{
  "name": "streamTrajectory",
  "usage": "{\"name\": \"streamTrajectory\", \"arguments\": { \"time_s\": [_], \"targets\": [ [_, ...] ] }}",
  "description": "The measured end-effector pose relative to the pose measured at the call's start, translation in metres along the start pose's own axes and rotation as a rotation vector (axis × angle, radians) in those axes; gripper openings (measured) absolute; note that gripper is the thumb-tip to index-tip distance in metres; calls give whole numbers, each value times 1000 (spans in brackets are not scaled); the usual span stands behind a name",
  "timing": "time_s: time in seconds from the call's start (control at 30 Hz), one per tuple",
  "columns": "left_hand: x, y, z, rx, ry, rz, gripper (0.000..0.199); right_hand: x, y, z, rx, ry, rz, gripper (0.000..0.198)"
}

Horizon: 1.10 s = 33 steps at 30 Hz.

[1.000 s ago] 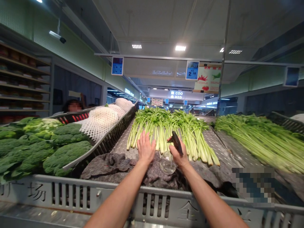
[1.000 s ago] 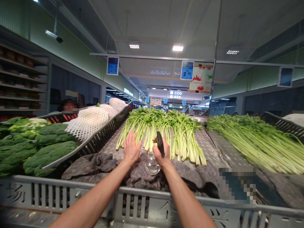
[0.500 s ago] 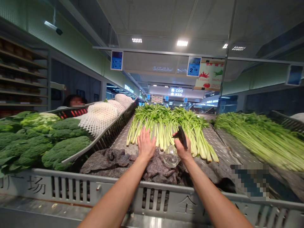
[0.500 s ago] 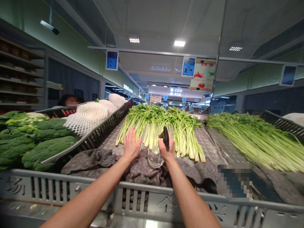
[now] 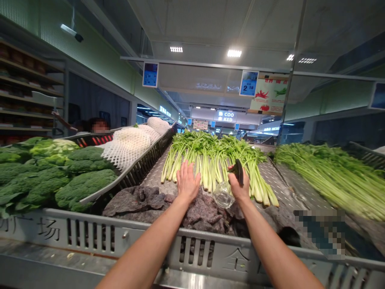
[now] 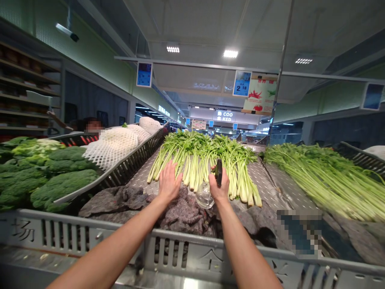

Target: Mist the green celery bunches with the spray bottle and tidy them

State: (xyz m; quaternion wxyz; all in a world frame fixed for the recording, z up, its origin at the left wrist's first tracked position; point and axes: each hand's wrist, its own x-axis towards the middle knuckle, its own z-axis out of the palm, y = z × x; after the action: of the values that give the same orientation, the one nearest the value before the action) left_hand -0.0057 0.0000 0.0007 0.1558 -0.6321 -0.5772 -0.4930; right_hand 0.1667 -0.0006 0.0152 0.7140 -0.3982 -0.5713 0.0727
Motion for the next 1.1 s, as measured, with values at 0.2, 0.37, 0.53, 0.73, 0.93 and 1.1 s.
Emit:
{"name": "streamTrajectory", "arguments": {
  "time_s": [0.2, 0.37, 0.53, 0.73, 0.93, 1.1],
  "targets": [
    [1, -1, 1, -2, 6, 10, 46, 11, 14, -8, 0, 51, 29, 27],
    [2, -3, 3, -14, 15, 21, 47, 15, 22, -10, -15, 36, 33, 28],
    [8, 5, 3, -33, 15, 68, 46, 18, 21, -21, -52, 0, 46, 27],
    [19, 30, 15, -69, 10, 129, 48, 25, 34, -48, -145, -17, 56, 25],
    [15, 27, 32, -90, -33, 116, 47, 28, 34, -53, -146, 54, 46, 26],
    [15, 19, 25, -84, -14, 76, 47, 26, 29, -51, -159, 115, 30, 25]
  ]
}}
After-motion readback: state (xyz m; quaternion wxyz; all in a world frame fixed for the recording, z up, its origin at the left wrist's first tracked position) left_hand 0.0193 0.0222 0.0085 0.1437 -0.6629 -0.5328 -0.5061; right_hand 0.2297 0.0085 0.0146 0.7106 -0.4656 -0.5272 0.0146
